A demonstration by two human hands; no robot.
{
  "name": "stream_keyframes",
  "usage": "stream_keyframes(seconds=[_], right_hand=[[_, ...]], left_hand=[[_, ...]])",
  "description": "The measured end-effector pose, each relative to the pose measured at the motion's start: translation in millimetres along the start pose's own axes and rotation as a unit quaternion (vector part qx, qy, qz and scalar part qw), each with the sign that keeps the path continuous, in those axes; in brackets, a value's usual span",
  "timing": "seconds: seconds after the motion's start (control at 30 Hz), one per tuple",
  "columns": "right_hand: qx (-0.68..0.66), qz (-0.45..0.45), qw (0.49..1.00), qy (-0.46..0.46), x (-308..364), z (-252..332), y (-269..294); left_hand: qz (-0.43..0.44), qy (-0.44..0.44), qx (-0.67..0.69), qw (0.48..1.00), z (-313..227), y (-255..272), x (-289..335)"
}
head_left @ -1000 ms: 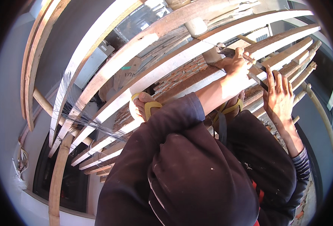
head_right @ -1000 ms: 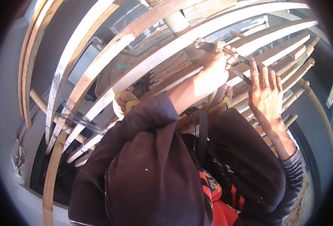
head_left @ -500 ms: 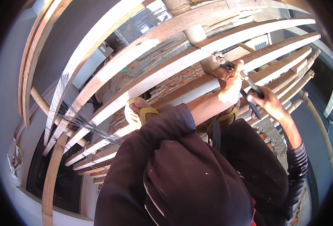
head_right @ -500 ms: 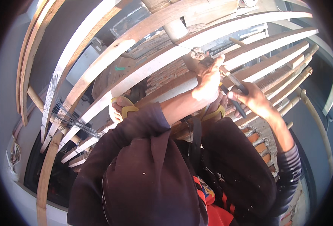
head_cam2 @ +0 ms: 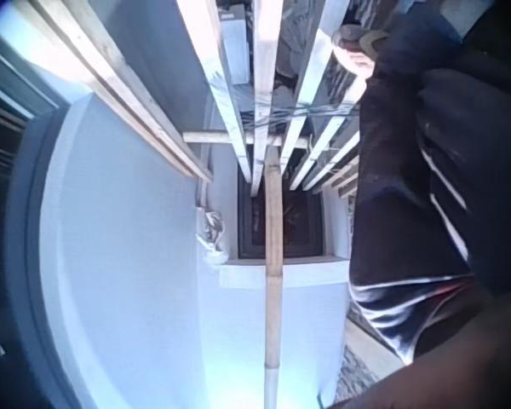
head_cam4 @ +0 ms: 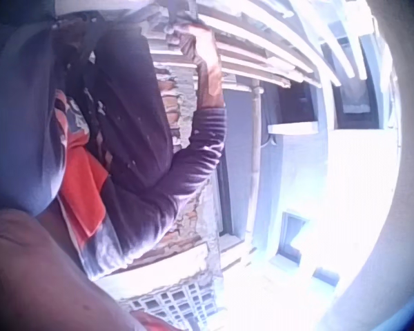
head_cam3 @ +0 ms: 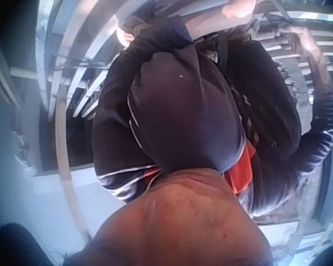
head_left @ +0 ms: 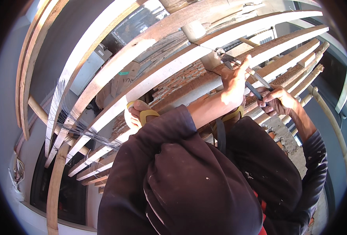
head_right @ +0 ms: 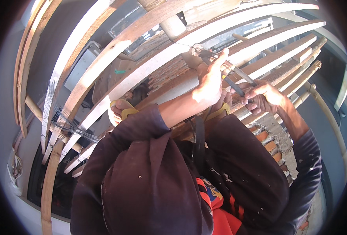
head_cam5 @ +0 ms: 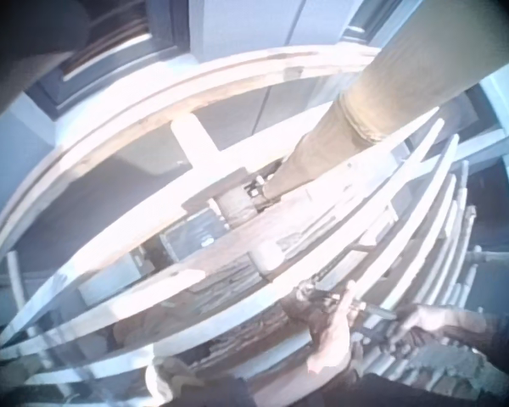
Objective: The person is assembling a wooden structure, likely a bed frame, by securing wooden slats to a frame using wire and pliers. They repeatedly wrap wire around the joints and twist it tight to fasten the components together.
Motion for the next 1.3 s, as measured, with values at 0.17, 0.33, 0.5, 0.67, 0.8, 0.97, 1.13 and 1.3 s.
stream_keyframes(seconds=[0.17,0.33,0.5,0.67,0.8,0.97,1.13,1.3], right_hand=[[0.138,-0.125,0.975,0.124,-16.0,-12.5,12.2],[0.724,-0.475,0.4,0.299,18.1,1.9,-59.0],[0.663,-0.394,0.585,0.25,-9.7,-5.8,-0.6],[0.015,0.046,0.999,-0.014,-22.0,-33.8,-12.1],[0.235,-0.147,0.941,0.195,-15.3,-22.0,-36.2],[0.677,-0.419,0.54,0.272,18.6,4.8,-66.4],[0.202,-0.089,0.973,0.064,-6.3,5.5,3.2],[0.16,-0.034,0.985,0.061,-21.5,-2.6,16.8]], left_hand=[[0.036,0.045,0.017,0.998,40.8,12.7,-32.9],[0.026,0.09,-0.013,0.996,30.9,4.9,-36.8],[-0.004,0.059,-0.025,0.998,26.4,6.4,-35.2],[0.034,0.04,-0.043,0.998,14.8,13.0,-33.0],[-0.017,0.03,-0.101,0.994,33.8,23.9,-46.6],[-0.096,0.083,0.015,0.992,9.8,5.5,-27.6],[-0.001,0.114,0.044,0.992,-0.7,0.7,-4.8],[0.045,0.093,0.081,0.991,22.1,5.1,-27.7]])
Point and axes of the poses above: each hand's wrist, its own x-axis away from the middle knuckle, its own y-axis out of the back of the hand, z = x × y, the point moved 4 cm from there along -x, towards the middle knuckle, and after that the axes turned 1 degree about x, right-handed, at the moved point
